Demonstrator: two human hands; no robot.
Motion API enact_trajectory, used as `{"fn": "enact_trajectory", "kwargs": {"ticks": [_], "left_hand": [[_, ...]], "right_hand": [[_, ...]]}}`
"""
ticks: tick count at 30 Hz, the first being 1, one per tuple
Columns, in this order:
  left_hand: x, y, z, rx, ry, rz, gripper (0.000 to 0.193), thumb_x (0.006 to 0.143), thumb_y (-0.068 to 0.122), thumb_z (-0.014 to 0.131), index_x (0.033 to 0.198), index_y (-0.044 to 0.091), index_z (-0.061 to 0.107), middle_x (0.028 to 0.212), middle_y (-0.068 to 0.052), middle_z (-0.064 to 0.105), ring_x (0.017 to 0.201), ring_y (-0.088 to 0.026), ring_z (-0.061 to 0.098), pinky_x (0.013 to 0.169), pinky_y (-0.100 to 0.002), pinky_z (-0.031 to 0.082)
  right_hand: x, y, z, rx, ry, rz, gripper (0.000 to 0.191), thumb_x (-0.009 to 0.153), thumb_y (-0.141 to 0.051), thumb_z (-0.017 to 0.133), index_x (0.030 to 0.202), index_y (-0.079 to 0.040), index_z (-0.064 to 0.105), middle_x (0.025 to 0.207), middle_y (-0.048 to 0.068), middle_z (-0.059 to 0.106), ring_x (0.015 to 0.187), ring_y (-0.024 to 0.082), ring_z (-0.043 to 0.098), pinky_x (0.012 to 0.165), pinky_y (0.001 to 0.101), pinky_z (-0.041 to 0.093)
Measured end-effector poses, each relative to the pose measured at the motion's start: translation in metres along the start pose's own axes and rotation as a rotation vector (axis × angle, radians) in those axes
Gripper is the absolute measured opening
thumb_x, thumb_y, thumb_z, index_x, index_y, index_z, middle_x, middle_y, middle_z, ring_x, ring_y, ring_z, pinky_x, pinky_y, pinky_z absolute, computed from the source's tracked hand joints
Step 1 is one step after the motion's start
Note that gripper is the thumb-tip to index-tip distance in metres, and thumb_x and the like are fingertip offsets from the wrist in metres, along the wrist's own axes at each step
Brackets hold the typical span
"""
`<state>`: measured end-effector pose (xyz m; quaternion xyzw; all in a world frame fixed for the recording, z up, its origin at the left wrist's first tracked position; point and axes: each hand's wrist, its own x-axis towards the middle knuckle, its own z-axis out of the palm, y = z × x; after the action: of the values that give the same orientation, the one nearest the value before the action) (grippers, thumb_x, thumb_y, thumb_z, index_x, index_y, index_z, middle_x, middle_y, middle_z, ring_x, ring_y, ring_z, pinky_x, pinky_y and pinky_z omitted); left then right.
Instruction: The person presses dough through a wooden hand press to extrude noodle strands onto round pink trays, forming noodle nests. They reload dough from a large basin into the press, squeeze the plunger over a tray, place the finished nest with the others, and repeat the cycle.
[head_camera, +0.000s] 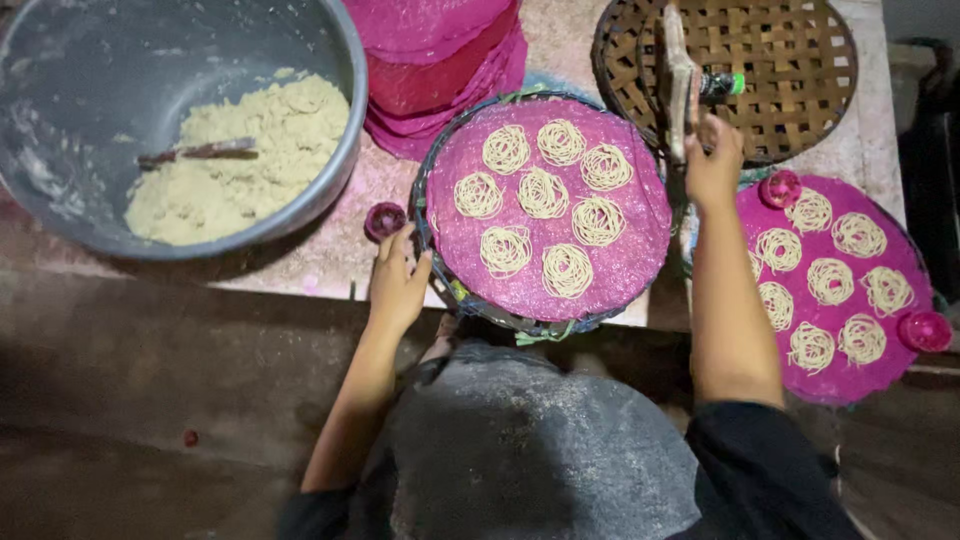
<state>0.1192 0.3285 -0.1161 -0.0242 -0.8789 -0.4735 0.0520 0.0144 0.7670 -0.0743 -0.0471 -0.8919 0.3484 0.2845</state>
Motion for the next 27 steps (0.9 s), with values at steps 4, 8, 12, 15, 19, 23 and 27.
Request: {"fn": "enact_trajectory", "kwargs": {"ticks": [4,8,12,15,19,23,27], "left_hand": [[0.01,-0.027,0.012,-0.338,-0.087,-0.098,0.065,0.099,0.017,0.06,0.157,0.007,0.032,0.147,-0.024,0.052,0.122,-0.031,0.062,0.094,-0.039,0.055],[0.021,-0.04,0.029,-0.554,-0.255,-0.4,0.066,0.1,0.016,0.053,0.162,0.013,0.03,0.144,-0.026,0.059,0.115,-0.031,0.064,0.087,-0.038,0.054],[0.026,-0.041,0.034,0.011,-0.015,0.015,0.071,0.098,0.006,0.062,0.16,0.004,0.028,0.154,-0.034,0.031,0.123,-0.04,0.055,0.101,-0.046,0.046],[0.033,-0.035,0.027,-0.016,0.027,0.096,0.066,0.094,0.006,0.06,0.155,0.004,0.034,0.151,-0.024,0.04,0.123,-0.035,0.057,0.104,-0.042,0.048],[0.047,-0.024,0.023,0.118,0.065,0.247,0.06,0.092,0.002,0.067,0.149,0.001,0.046,0.145,-0.023,0.047,0.136,-0.04,0.047,0.117,-0.047,0.037],[0.044,-0.016,0.02,0.036,0.045,0.239,0.055,0.092,0.003,0.066,0.144,0.001,0.05,0.145,-0.023,0.048,0.137,-0.039,0.046,0.117,-0.046,0.036],[0.025,-0.012,0.008,-0.13,0.087,0.112,0.05,0.092,0.005,0.063,0.141,0.004,0.051,0.145,-0.023,0.043,0.135,-0.037,0.046,0.109,-0.042,0.044]], "right_hand": [[-0.083,0.016,-0.014,0.305,-0.08,0.25,0.037,0.103,-0.002,0.057,0.14,0.003,0.06,0.132,0.014,0.068,0.122,0.023,0.062,0.108,0.0371,0.046],[-0.152,0.014,-0.023,0.844,-0.041,0.743,0.035,0.105,-0.014,0.052,0.136,-0.001,0.062,0.115,0.009,0.07,0.097,0.017,0.065,0.087,0.031,0.051],[-0.161,0.006,-0.032,0.887,0.003,0.766,0.035,0.103,-0.012,0.056,0.136,-0.002,0.062,0.114,0.005,0.068,0.092,0.013,0.062,0.08,0.0278,0.053],[-0.142,0.008,-0.036,0.546,0.084,0.601,0.035,0.104,-0.008,0.059,0.137,0.003,0.063,0.118,0.007,0.068,0.103,0.013,0.062,0.089,0.027,0.051],[-0.089,0.029,-0.043,0.615,0.151,0.552,0.035,0.1,-0.005,0.062,0.134,-0.001,0.063,0.122,0.005,0.068,0.106,0.013,0.064,0.091,0.0268,0.053],[-0.021,0.048,-0.048,0.738,0.225,0.797,0.031,0.096,-0.009,0.065,0.127,-0.004,0.065,0.111,0.005,0.069,0.093,0.015,0.067,0.08,0.0296,0.056],[0.029,0.04,-0.038,0.731,0.319,1.006,0.026,0.095,-0.013,0.068,0.119,-0.004,0.068,0.101,0.006,0.068,0.081,0.019,0.066,0.071,0.0349,0.054]]}}
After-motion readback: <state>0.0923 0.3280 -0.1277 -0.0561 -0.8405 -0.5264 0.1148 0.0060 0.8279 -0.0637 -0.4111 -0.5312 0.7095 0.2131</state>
